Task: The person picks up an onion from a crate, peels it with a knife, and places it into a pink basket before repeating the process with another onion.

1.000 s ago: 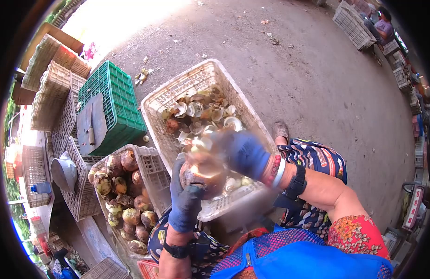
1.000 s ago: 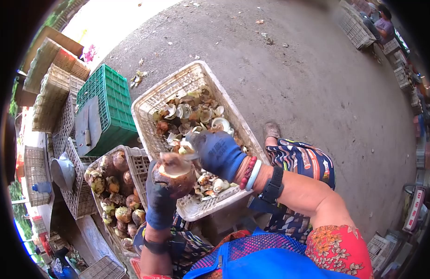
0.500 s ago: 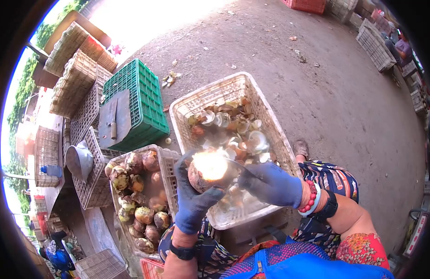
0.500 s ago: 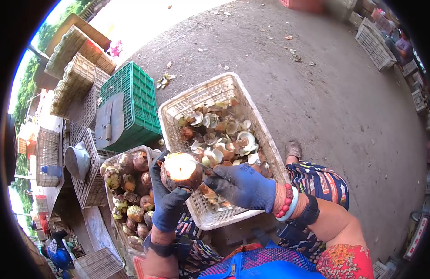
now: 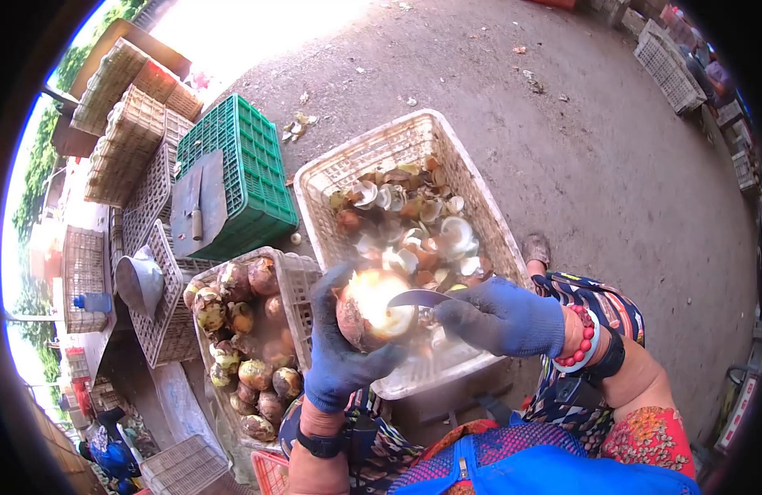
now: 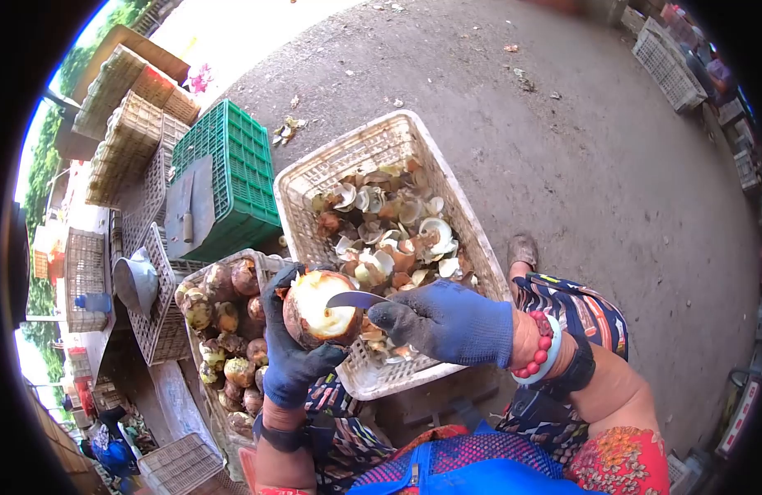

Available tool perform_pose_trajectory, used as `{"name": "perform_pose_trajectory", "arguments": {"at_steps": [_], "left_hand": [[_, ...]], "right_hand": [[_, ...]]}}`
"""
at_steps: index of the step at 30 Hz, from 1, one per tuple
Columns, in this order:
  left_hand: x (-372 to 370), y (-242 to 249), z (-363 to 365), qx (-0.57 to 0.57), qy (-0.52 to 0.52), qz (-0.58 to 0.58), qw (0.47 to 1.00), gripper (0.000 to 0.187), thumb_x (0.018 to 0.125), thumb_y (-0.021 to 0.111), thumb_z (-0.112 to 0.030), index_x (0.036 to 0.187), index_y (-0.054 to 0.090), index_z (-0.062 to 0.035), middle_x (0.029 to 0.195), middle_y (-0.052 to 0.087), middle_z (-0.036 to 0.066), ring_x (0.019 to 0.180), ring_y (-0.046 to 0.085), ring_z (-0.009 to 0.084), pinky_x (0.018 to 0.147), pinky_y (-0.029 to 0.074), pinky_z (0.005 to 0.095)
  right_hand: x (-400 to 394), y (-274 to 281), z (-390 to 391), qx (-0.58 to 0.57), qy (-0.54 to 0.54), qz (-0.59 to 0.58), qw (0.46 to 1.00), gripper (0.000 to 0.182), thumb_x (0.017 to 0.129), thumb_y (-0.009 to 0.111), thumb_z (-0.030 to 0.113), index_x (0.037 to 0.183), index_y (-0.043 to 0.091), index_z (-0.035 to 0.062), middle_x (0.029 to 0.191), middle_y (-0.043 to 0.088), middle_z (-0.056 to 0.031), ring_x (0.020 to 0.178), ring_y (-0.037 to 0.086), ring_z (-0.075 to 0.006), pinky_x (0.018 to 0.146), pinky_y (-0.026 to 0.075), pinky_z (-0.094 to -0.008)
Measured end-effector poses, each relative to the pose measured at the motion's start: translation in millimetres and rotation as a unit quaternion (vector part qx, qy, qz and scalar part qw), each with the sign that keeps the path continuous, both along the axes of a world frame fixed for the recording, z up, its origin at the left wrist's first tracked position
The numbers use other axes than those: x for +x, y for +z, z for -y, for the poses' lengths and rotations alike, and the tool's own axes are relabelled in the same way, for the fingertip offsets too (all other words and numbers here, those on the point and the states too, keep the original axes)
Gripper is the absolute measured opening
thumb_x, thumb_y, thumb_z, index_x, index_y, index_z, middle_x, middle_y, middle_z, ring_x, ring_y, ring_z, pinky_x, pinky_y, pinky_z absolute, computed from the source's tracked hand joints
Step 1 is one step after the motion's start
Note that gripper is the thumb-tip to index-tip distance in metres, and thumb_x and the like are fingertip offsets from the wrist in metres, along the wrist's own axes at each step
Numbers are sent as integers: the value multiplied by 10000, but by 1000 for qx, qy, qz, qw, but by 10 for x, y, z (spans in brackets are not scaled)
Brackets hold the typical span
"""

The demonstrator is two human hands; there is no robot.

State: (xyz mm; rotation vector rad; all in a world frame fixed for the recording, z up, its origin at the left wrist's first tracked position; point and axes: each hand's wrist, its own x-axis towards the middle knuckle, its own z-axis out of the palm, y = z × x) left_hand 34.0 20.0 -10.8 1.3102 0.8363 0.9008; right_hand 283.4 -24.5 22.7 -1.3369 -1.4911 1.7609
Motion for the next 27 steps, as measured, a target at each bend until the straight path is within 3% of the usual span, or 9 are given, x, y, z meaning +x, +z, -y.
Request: {"name": "perform_pose_trajectory", "arguments": {"at_steps": [6,10,13,15,16,19,21,24,27], "left_hand": [[-91,-29,-15,-24,-75,-47,996,1018,560,908,-133,1418,366,-56,1332,498,112,1226,508,213,1054,428,366],[-97,44,-47,-137,-112,0,984,1055,507,907,-137,1417,379,-59,1301,520,90,1223,508,200,1057,417,353],[-43,63,-15,-149,-116,78,979,1105,503,985,-325,1390,392,-36,1307,558,122,1207,574,240,1055,457,414],[-39,1,-118,-45,-172,-35,984,1164,475,995,-390,1402,382,-46,1313,556,116,1222,564,249,1070,443,408],[-44,-10,-89,-96,-160,7,982,1105,493,954,-276,1415,390,-49,1338,528,110,1248,524,240,1082,411,387],[-33,34,-53,-146,-114,46,982,1045,523,905,-139,1430,394,-50,1362,509,105,1262,499,232,1086,396,366],[-28,72,-61,-154,-89,61,982,1053,531,927,-175,1425,386,-51,1343,529,106,1243,527,229,1073,425,372],[-18,75,-64,-172,-64,93,979,1076,536,961,-223,1423,373,-62,1323,546,107,1223,555,225,1056,458,381],[-37,28,-85,-162,-37,87,982,1063,537,922,-126,1443,369,-80,1353,516,106,1237,528,229,1053,449,376]], "right_hand": [[-91,-152,103,27,50,-25,998,512,1029,483,480,1064,686,12,836,683,-153,795,641,-183,724,517,-335],[-114,63,42,-310,70,-179,931,542,1042,425,508,847,642,51,619,531,-38,541,519,-105,495,423,-237],[-103,178,40,-378,95,-245,888,584,1041,384,552,760,593,84,537,411,23,418,407,-71,389,338,-215],[-102,31,120,-419,104,-325,841,617,1019,386,604,749,590,89,530,403,26,398,391,-72,370,332,-227],[-114,-19,130,-447,108,-365,810,632,1004,396,634,742,591,93,534,410,25,397,390,-70,367,334,-229],[-51,196,40,-289,51,-128,947,646,1002,390,640,726,592,91,544,448,14,425,437,-70,397,357,-229],[-74,-160,98,-102,34,-100,989,626,1020,406,582,805,626,36,585,531,-15,494,532,-140,460,420,-289],[-105,-384,154,131,-37,-28,990,504,1023,490,469,909,654,6,627,604,-87,550,604,-244,508,458,-351],[-147,-296,124,175,-160,62,970,354,1009,561,346,978,670,10,694,644,-174,627,652,-338,552,482,-401]]}}
